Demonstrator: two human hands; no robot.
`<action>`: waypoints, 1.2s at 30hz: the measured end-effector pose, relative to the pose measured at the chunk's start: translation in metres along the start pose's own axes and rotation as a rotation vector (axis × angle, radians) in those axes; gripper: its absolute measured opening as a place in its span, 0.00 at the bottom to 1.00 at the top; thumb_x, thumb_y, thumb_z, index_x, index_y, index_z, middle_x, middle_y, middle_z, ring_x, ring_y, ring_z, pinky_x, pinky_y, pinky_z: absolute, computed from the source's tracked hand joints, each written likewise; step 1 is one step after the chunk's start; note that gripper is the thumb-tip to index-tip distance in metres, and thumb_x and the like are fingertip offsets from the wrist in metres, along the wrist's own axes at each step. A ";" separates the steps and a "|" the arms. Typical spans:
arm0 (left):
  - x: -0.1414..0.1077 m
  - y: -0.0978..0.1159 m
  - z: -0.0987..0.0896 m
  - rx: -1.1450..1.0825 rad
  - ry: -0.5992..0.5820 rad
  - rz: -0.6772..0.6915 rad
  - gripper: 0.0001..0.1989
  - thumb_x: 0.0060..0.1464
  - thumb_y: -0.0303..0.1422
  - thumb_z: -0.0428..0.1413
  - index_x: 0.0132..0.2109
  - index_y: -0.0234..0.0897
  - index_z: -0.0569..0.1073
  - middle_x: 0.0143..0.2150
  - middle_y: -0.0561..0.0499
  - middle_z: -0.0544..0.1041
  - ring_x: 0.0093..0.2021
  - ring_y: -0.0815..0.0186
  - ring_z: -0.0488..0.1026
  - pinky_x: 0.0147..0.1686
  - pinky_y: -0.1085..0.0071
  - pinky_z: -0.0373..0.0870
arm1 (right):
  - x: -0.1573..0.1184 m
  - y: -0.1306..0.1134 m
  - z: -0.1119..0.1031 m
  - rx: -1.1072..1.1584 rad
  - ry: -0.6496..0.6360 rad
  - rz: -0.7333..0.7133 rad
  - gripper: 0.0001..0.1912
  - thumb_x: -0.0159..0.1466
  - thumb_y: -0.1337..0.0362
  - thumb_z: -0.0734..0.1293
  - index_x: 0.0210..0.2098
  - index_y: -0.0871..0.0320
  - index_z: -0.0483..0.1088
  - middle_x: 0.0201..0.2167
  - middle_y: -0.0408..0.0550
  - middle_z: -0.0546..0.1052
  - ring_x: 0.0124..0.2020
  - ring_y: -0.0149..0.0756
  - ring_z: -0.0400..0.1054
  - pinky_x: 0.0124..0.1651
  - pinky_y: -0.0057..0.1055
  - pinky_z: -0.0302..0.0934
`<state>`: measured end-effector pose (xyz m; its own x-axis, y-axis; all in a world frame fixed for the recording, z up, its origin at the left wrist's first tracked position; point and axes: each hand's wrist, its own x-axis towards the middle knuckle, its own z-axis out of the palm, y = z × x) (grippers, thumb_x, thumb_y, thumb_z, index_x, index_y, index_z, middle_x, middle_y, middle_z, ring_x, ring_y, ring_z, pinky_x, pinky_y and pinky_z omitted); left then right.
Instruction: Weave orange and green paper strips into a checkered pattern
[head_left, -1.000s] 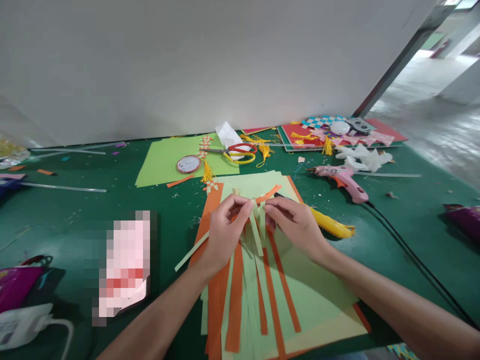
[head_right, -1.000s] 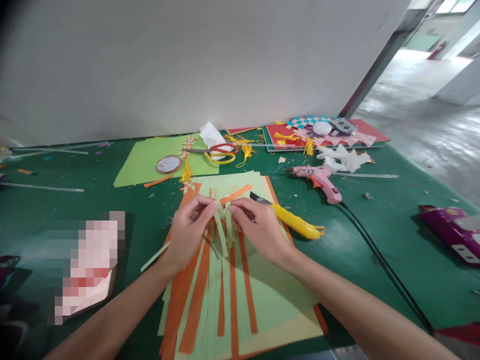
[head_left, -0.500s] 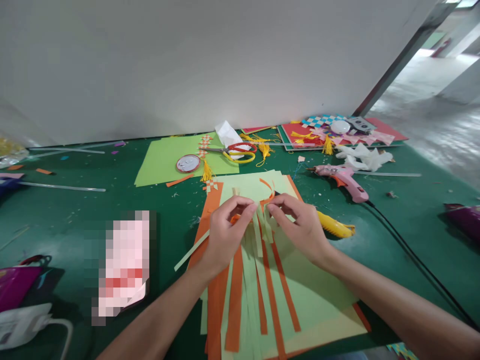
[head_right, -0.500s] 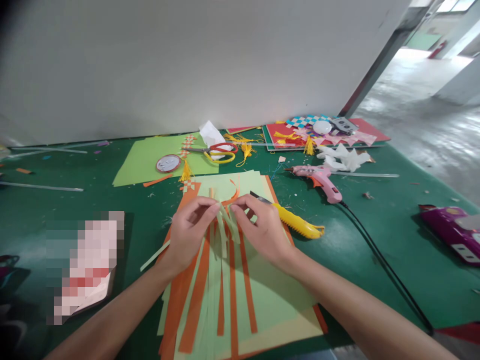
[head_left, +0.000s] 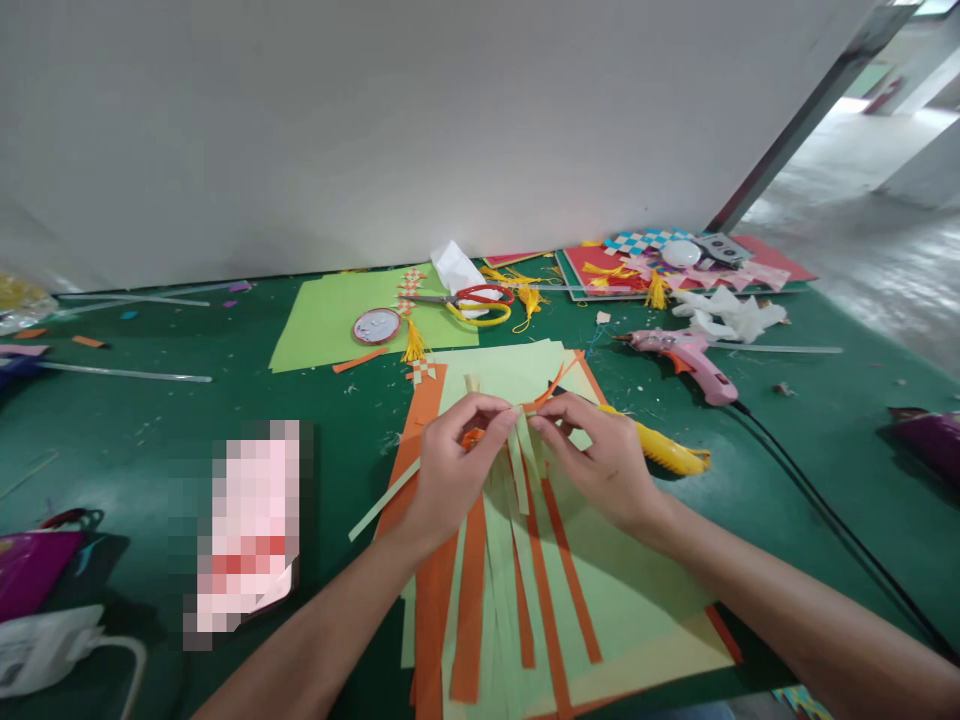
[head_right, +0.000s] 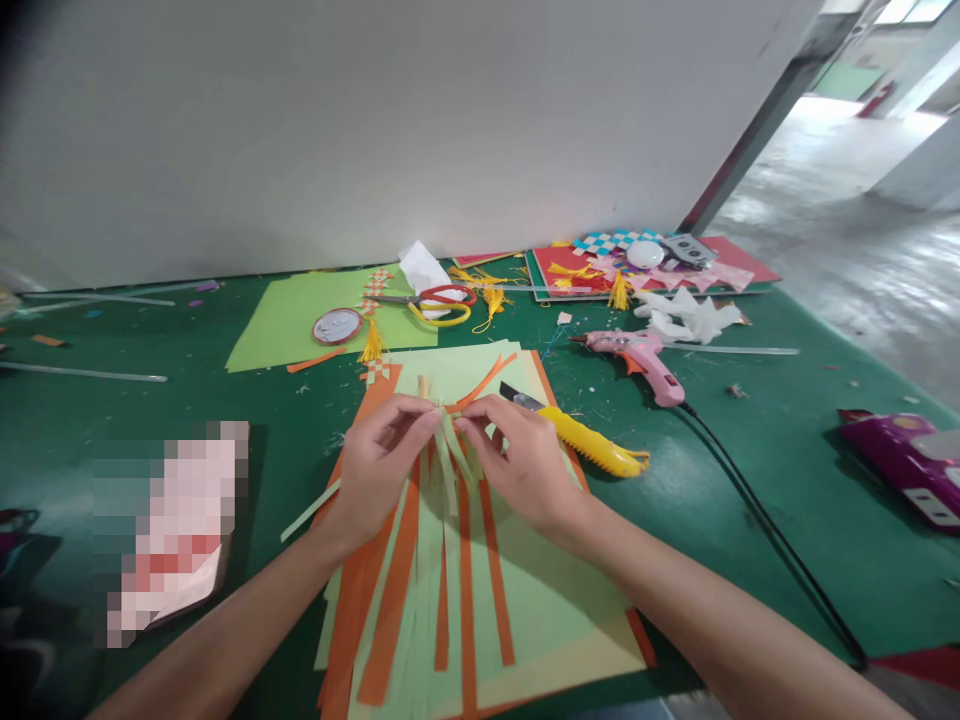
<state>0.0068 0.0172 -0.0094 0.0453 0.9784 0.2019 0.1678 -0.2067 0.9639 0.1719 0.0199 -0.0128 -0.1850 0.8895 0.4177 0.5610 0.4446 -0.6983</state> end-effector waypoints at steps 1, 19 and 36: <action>0.000 0.000 0.000 -0.002 0.000 0.004 0.06 0.59 0.35 0.57 0.35 0.39 0.74 0.31 0.53 0.76 0.32 0.68 0.72 0.34 0.74 0.67 | 0.000 -0.001 0.000 0.004 -0.003 -0.008 0.08 0.66 0.63 0.62 0.32 0.56 0.70 0.26 0.43 0.75 0.24 0.30 0.66 0.28 0.26 0.60; -0.002 -0.001 -0.001 0.036 0.018 0.073 0.05 0.60 0.34 0.56 0.36 0.39 0.74 0.32 0.53 0.75 0.33 0.68 0.72 0.35 0.74 0.67 | 0.003 -0.004 -0.003 0.126 -0.086 0.098 0.09 0.66 0.60 0.63 0.32 0.56 0.71 0.27 0.45 0.77 0.26 0.32 0.68 0.27 0.27 0.60; -0.001 0.001 -0.002 0.277 0.088 0.509 0.04 0.58 0.25 0.56 0.36 0.37 0.74 0.33 0.50 0.75 0.36 0.67 0.72 0.35 0.71 0.70 | 0.005 0.004 -0.002 0.470 -0.110 0.162 0.04 0.58 0.61 0.72 0.32 0.53 0.78 0.31 0.44 0.79 0.33 0.37 0.72 0.37 0.33 0.66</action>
<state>0.0048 0.0160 -0.0079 0.1075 0.7497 0.6530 0.3985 -0.6342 0.6625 0.1751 0.0260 -0.0118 -0.2235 0.9455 0.2368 0.1704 0.2771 -0.9456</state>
